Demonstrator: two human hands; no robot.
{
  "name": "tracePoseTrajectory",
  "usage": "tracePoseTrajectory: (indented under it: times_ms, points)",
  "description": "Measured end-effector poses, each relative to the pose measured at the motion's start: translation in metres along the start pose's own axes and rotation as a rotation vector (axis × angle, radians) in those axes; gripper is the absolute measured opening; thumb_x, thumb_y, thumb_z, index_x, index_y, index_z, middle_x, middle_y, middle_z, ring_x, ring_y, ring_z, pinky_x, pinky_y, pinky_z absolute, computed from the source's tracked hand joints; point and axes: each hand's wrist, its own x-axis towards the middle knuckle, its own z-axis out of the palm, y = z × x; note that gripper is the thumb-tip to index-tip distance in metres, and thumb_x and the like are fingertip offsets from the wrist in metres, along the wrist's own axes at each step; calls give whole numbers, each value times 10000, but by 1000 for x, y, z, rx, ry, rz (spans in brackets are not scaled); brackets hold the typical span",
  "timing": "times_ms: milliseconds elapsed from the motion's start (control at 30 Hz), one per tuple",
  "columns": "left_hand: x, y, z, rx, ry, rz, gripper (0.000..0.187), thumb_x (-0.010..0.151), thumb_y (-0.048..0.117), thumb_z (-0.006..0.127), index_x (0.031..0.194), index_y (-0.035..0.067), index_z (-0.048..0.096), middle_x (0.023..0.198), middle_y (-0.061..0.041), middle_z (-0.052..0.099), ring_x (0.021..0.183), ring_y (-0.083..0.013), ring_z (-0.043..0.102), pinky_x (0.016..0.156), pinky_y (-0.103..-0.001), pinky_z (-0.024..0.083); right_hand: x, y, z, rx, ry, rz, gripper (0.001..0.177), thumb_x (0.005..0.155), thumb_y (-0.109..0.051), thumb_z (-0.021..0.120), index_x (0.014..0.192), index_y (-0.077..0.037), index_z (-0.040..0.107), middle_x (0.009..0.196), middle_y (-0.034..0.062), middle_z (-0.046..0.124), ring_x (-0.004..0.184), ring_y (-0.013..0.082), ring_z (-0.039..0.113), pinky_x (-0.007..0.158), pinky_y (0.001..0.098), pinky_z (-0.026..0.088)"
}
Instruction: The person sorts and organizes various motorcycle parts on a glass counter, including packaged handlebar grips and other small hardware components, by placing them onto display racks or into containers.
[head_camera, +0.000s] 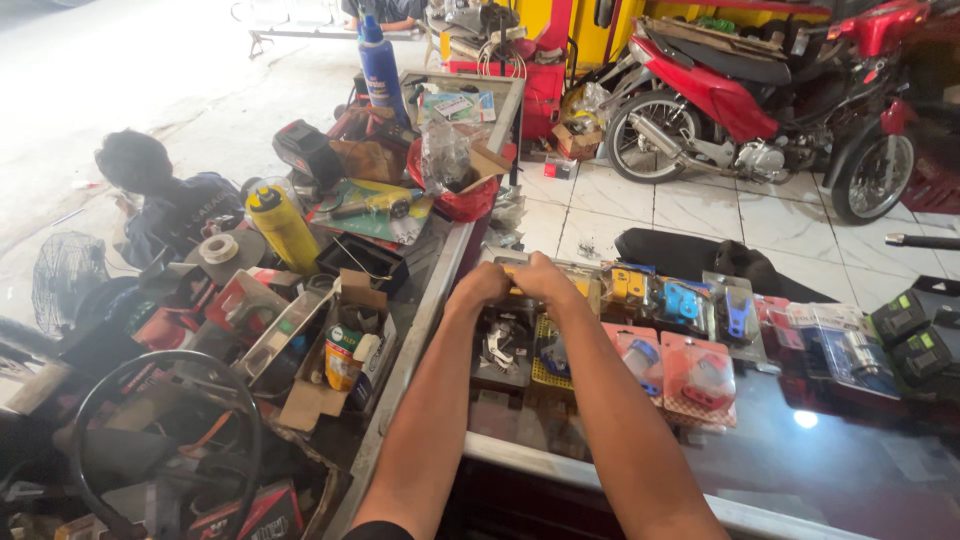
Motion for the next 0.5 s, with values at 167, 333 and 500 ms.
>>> tracePoseTrajectory:
  times_ms: [167,333,500]
  points:
    - [-4,3,0,-445,53,-354,420,882,431,679,1094,80,772,1094,-235,726,1029,-365,721,833,-429,542,-5,3,-4,246,-7,90,252,863,-184,675,1046,-24,609,954,122,640,847,261,625,674,489,508]
    - [-3,11,-6,-620,137,-259,490,814,379,723,1064,-42,745,1092,-270,761,1065,-338,767,843,-427,591,3,15,-3,434,-58,-89,256,873,-208,747,903,38,687,865,122,669,749,245,623,636,383,492]
    - [-20,26,-21,-576,177,-444,507,795,345,750,1160,-5,731,1225,-283,691,1178,-420,646,973,-470,534,-2,18,1,422,13,-103,276,852,-227,728,979,16,753,886,84,685,770,181,606,665,343,480]
